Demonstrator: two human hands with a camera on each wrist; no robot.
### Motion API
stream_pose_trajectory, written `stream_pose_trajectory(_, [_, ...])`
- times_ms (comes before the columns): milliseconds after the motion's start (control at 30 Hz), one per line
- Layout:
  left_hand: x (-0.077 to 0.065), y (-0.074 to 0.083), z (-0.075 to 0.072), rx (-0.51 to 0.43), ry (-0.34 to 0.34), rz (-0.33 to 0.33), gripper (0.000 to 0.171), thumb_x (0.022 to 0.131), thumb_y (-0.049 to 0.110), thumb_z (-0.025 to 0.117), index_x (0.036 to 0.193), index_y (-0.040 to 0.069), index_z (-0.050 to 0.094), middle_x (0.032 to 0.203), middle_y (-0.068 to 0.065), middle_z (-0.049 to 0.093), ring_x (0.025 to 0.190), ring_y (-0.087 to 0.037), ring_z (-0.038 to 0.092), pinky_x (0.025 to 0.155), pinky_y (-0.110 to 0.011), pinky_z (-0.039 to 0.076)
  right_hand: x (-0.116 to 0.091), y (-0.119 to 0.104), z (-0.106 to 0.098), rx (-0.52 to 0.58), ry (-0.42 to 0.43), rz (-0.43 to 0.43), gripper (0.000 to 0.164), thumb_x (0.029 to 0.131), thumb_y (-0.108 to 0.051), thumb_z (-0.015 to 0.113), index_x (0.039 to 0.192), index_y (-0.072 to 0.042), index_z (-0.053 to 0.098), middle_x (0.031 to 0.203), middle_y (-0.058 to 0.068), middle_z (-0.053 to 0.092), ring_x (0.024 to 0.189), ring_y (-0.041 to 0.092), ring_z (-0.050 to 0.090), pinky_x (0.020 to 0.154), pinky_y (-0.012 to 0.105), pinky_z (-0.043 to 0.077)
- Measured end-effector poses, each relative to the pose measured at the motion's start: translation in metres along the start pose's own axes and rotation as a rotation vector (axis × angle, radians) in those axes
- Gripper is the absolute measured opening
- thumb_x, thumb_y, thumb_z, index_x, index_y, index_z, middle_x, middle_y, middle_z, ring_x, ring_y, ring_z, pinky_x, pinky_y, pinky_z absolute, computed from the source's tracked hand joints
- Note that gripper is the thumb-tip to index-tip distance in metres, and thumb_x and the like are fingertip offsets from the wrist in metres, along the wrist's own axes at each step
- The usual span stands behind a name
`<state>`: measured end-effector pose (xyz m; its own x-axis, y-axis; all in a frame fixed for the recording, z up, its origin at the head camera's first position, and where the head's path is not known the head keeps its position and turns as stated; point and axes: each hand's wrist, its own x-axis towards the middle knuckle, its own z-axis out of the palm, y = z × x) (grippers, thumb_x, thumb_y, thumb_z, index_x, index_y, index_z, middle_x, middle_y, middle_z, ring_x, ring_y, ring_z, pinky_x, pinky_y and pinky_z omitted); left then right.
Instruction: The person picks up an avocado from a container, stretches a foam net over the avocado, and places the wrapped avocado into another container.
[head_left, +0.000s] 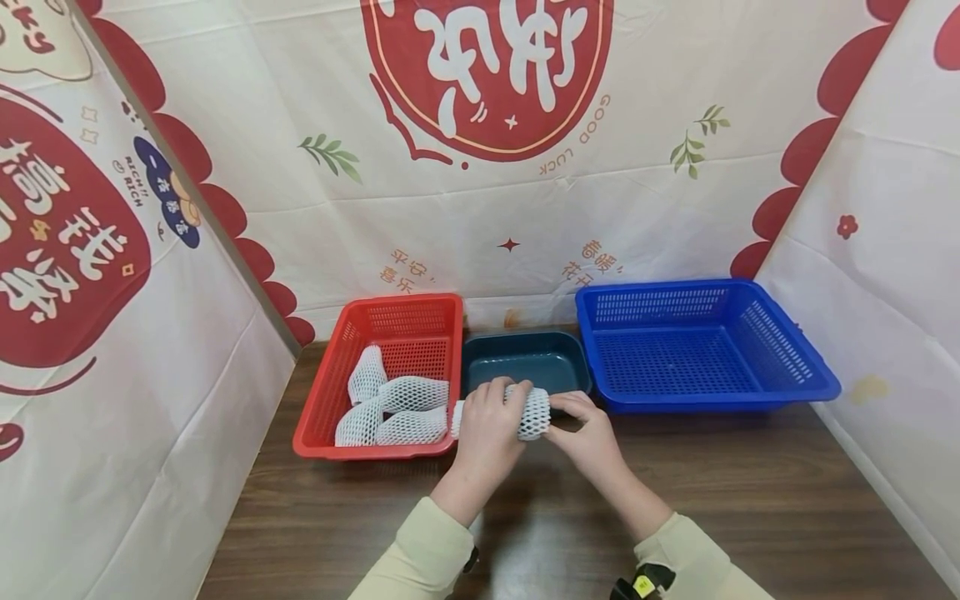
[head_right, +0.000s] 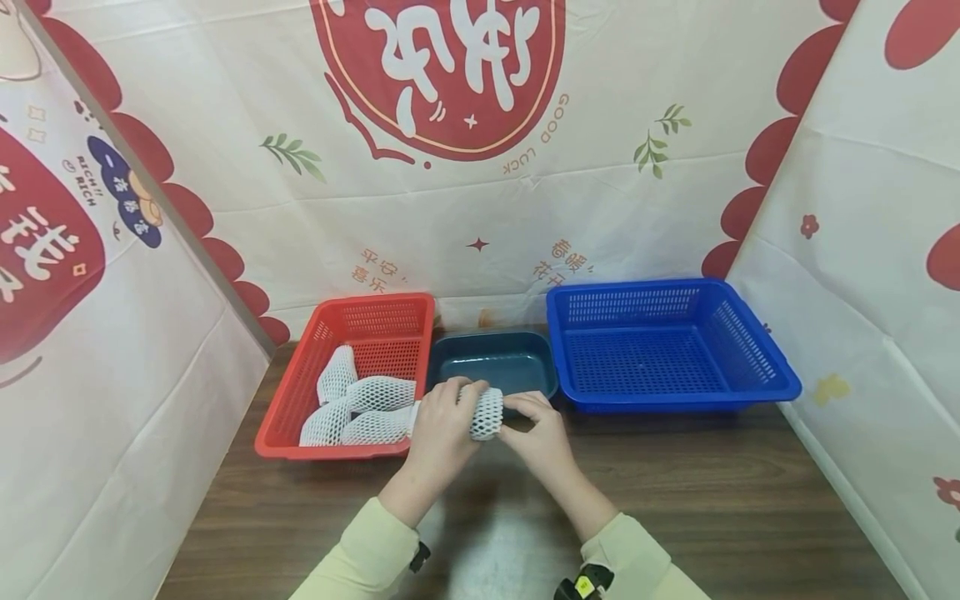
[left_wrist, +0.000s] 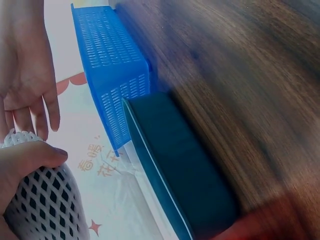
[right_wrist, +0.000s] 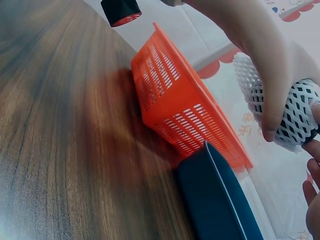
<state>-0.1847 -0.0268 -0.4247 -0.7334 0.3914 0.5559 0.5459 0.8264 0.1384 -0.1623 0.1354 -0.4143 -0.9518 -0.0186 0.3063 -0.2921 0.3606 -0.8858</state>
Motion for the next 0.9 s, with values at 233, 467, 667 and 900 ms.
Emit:
stream_pose_trajectory(233, [-0.001, 0.003, 0.001, 0.001, -0.011, -0.008, 0.062, 0.073, 0.031, 0.086, 0.127, 0.015, 0.06, 0.118, -0.009, 0.058, 0.104, -0.024, 0.054, 0.091, -0.042, 0.048, 0.002, 0.029, 0.008, 0.036, 0.009, -0.018, 0.033, 0.074, 0.004, 0.081, 0.106, 0.003, 0.072, 0.11, 0.012, 0.067, 0.107, 0.022, 0.057, 0.09, 0.021, 0.045])
stream_pose_trajectory(467, [-0.001, 0.002, 0.001, -0.023, -0.056, -0.001, 0.073, 0.07, 0.034, 0.087, 0.133, 0.015, 0.054, 0.122, -0.009, 0.057, 0.106, -0.024, 0.054, 0.09, -0.041, 0.05, 0.002, 0.041, 0.0, 0.062, -0.028, -0.015, 0.032, 0.081, -0.003, 0.077, 0.112, -0.001, 0.07, 0.117, 0.009, 0.064, 0.11, 0.019, 0.055, 0.091, 0.022, 0.045])
stream_pose_trajectory(667, [-0.002, 0.002, 0.001, -0.055, -0.078, -0.037, 0.079, 0.069, 0.035, 0.088, 0.134, 0.014, 0.05, 0.127, -0.01, 0.05, 0.105, -0.023, 0.055, 0.091, -0.038, 0.05, 0.006, 0.04, -0.006, 0.371, -0.123, -0.037, 0.034, 0.099, -0.005, 0.054, 0.132, 0.003, 0.051, 0.13, 0.018, 0.052, 0.114, 0.012, 0.055, 0.09, 0.021, 0.047])
stream_pose_trajectory(900, [-0.004, 0.01, 0.001, -0.129, -0.052, -0.084, 0.086, 0.067, 0.03, 0.09, 0.137, 0.015, 0.042, 0.131, -0.011, 0.04, 0.101, -0.024, 0.055, 0.088, -0.037, 0.052, 0.007, 0.036, -0.003, 0.415, -0.356, 0.041, 0.064, 0.095, -0.004, 0.06, 0.15, -0.004, 0.027, 0.143, 0.026, 0.036, 0.115, 0.013, 0.054, 0.087, 0.027, 0.051])
